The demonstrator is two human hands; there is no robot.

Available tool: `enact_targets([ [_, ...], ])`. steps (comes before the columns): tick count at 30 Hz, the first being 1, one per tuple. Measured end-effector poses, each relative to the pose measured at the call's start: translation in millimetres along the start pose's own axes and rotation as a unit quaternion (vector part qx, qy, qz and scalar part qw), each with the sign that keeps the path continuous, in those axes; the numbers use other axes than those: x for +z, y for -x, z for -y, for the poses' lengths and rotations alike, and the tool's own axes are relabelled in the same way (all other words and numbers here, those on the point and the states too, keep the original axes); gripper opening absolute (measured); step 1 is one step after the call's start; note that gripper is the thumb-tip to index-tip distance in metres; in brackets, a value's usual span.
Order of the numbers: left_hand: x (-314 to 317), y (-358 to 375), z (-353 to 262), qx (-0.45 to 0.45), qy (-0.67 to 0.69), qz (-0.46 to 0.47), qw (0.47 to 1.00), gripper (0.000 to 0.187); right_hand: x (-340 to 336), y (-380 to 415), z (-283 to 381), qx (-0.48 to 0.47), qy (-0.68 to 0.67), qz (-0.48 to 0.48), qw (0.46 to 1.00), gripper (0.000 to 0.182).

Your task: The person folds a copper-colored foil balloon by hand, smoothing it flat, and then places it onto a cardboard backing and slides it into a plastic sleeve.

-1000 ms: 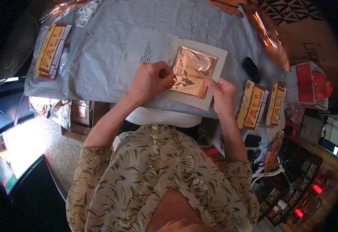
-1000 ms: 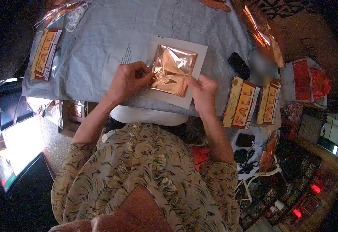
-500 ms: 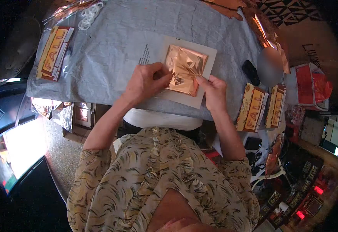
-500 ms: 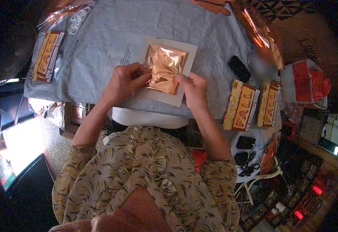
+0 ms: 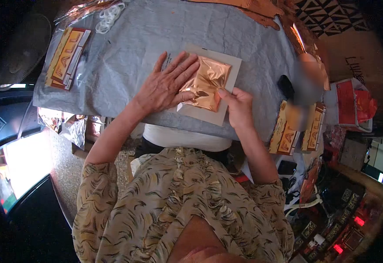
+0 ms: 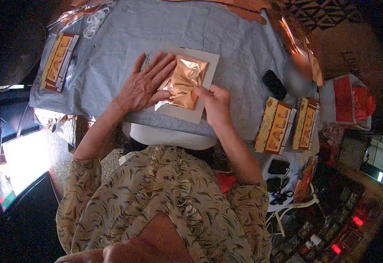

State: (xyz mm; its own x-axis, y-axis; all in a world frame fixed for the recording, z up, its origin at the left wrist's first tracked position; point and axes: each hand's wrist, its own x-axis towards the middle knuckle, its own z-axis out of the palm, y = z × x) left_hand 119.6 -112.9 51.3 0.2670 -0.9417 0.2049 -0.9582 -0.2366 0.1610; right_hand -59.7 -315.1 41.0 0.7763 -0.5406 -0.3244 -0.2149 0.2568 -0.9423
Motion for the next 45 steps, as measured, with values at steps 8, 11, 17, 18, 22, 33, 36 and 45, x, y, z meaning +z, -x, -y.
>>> enact_targets([
  [8,-0.7,2.1,2.6,-0.007,0.014,-0.04,0.999,0.085,21.8,-6.9,0.0,-0.003,0.004,0.011,1.0,0.02],
  [11,-1.0,1.6,5.0,-0.007,0.019,-0.044,0.999,0.085,28.0,-10.5,-0.6,-0.026,-0.003,0.021,0.999,0.02],
  [17,1.6,-6.8,-4.1,0.005,0.023,-0.054,0.998,0.086,49.2,-18.3,-4.2,-0.036,0.008,0.05,0.998,0.017],
  [18,1.6,-7.8,-4.0,0.0,0.006,-0.062,0.998,0.087,53.8,-16.9,0.5,-0.017,0.009,0.034,0.999,0.017],
  [22,-6.7,-5.5,-3.4,-0.015,0.011,-0.081,0.997,0.084,56.6,-18.8,3.5,-0.017,-0.052,0.012,0.998,0.017],
  [33,23.2,14.0,-12.0,-0.102,0.899,-0.32,0.279,0.056,40.2,18.1,47.0,-0.023,-0.092,-0.027,0.995,0.025],
  [36,52.5,-2.9,-39.1,-0.148,0.901,-0.194,0.359,0.054,55.8,27.9,40.4,-0.033,-0.137,0.011,0.99,0.027],
  [45,76.7,-14.7,-58.6,-0.048,0.973,-0.212,0.079,0.051,57.1,38.4,32.1,-0.045,-0.112,0.026,0.992,0.028],
])
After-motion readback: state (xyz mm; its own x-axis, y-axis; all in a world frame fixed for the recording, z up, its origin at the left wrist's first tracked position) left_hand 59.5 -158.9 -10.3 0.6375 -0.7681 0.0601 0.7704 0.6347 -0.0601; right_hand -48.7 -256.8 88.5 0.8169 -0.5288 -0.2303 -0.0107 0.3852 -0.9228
